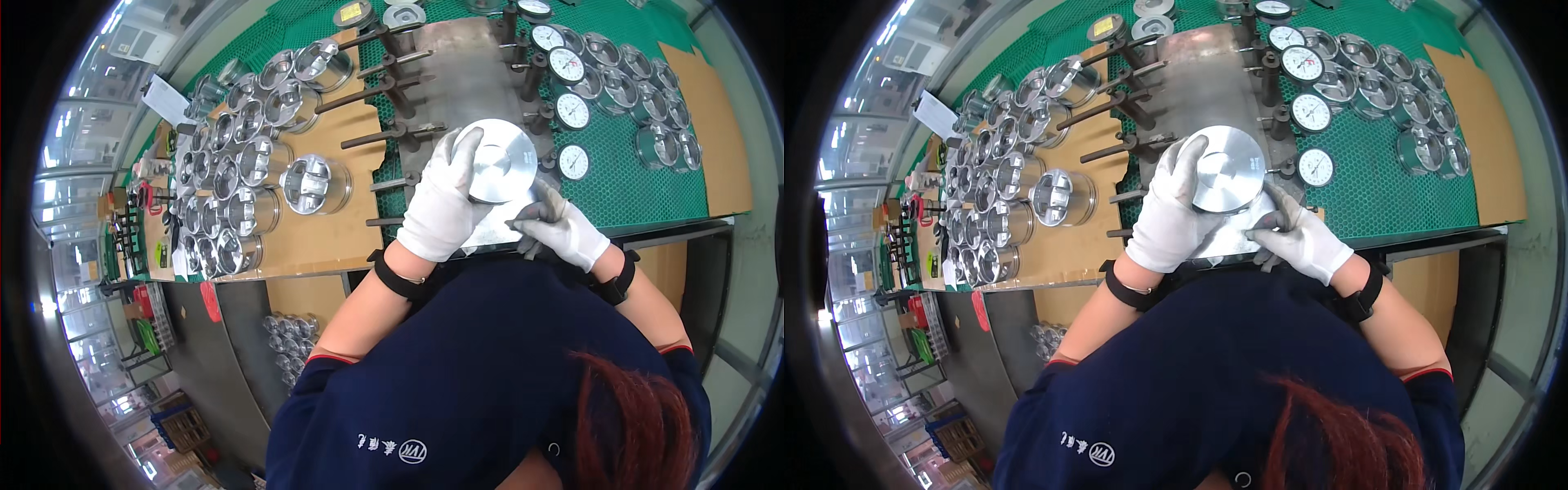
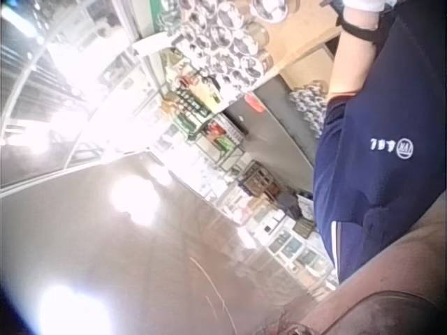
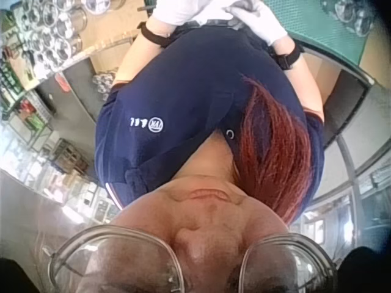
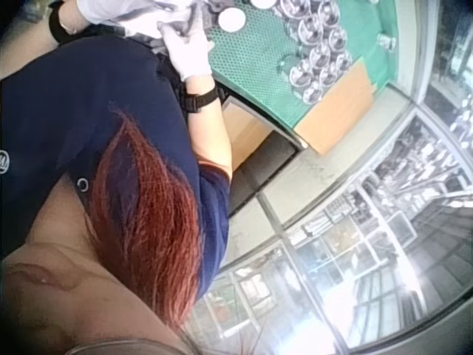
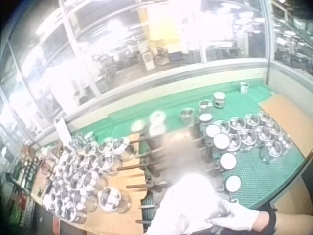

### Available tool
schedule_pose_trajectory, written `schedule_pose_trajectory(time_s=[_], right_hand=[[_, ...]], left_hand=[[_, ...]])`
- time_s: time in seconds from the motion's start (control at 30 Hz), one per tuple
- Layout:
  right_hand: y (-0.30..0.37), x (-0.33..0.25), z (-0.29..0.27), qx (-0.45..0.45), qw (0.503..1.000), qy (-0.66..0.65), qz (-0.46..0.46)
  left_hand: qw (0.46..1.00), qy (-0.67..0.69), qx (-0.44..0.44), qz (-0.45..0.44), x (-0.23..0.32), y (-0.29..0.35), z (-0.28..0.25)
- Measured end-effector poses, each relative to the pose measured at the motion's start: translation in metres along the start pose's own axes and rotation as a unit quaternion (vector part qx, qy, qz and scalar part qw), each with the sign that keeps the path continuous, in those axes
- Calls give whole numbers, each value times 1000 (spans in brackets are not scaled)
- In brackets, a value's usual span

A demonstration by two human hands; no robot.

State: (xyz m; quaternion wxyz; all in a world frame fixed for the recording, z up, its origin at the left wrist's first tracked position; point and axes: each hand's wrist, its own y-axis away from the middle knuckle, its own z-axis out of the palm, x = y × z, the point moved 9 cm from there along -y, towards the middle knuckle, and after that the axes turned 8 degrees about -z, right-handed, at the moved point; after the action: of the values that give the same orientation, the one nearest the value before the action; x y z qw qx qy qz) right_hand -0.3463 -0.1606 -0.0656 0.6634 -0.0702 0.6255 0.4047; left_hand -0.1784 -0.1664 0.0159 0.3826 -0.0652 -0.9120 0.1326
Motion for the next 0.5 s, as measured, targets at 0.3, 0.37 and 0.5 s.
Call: schedule_pose_trajectory(time_s=[0.3,0.37,0.5], right_hand=[[-2,-4,1,-1,1000,17,8],[-1,-9,3,0,1000,27,12],[-1,-8,3,3,1000,20,12]], left_hand=[[1000,0,3,-8,-2,-4,3],[1000,-6,15,14,-3,-3,3],[1000,-9,19,13,-4,-2,4]])
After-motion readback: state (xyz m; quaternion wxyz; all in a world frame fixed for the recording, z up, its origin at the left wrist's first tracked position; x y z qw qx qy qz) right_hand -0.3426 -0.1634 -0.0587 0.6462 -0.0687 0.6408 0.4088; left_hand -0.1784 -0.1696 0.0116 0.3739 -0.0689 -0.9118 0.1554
